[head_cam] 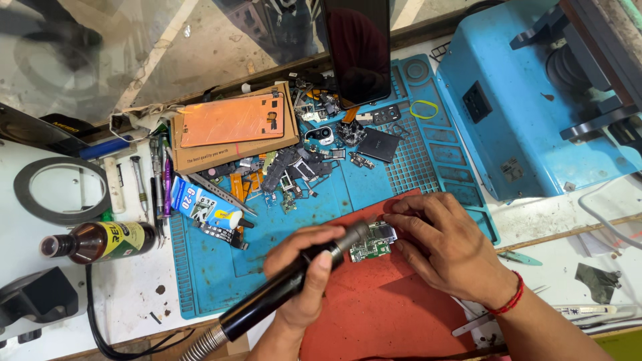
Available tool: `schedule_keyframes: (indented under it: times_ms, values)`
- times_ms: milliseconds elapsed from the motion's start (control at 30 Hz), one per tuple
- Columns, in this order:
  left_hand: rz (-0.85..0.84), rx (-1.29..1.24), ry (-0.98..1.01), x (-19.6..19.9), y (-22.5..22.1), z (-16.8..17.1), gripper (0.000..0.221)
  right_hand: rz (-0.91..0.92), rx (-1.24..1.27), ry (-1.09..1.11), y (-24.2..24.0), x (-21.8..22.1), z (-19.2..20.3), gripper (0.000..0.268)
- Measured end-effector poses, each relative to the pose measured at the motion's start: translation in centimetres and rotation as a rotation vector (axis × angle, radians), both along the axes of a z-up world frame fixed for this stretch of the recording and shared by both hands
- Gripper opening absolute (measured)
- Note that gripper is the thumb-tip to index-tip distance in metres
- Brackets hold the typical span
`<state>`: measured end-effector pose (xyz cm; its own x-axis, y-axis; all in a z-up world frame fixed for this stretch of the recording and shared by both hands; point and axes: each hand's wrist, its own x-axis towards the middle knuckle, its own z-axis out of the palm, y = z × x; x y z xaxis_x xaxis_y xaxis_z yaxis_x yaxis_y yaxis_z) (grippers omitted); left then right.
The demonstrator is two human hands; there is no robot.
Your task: The person uses a hot air gun to heat components on a mobile phone motherboard placed on a red mat on a cluttered workbench. The hands move the tool around the board while steadying it on the workspace.
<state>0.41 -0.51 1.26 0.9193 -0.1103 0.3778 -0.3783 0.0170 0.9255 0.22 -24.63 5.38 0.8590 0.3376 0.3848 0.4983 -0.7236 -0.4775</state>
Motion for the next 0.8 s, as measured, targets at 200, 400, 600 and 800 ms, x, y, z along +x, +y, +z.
schedule_keyframes:
  times_ms: [200, 400, 600, 800]
  values:
    - [0.000, -0.025, 0.031, -0.02, -0.22, 0.35, 0.033, 0.004, -0.006, -0.003, 0.06, 0.06, 0.07, 0.045]
    - [-0.100, -0.067, 0.055, -0.10, -0.46, 0.17, 0.034, 0.006, -0.002, -0.004, -0.07, -0.07, -0.15, 0.045]
    - [0.073, -0.062, -0.042, -0.46, -0.51, -0.04, 0.034, -0.048, 0.048, 0.026, 0.06, -0.13, -0.17, 0.047]
    - [-0.158, -0.037, -0.149, -0.29, 0.01, -0.30, 0.035, 0.011, -0.051, 0.015, 0.07, -0.12, 0.39, 0.057]
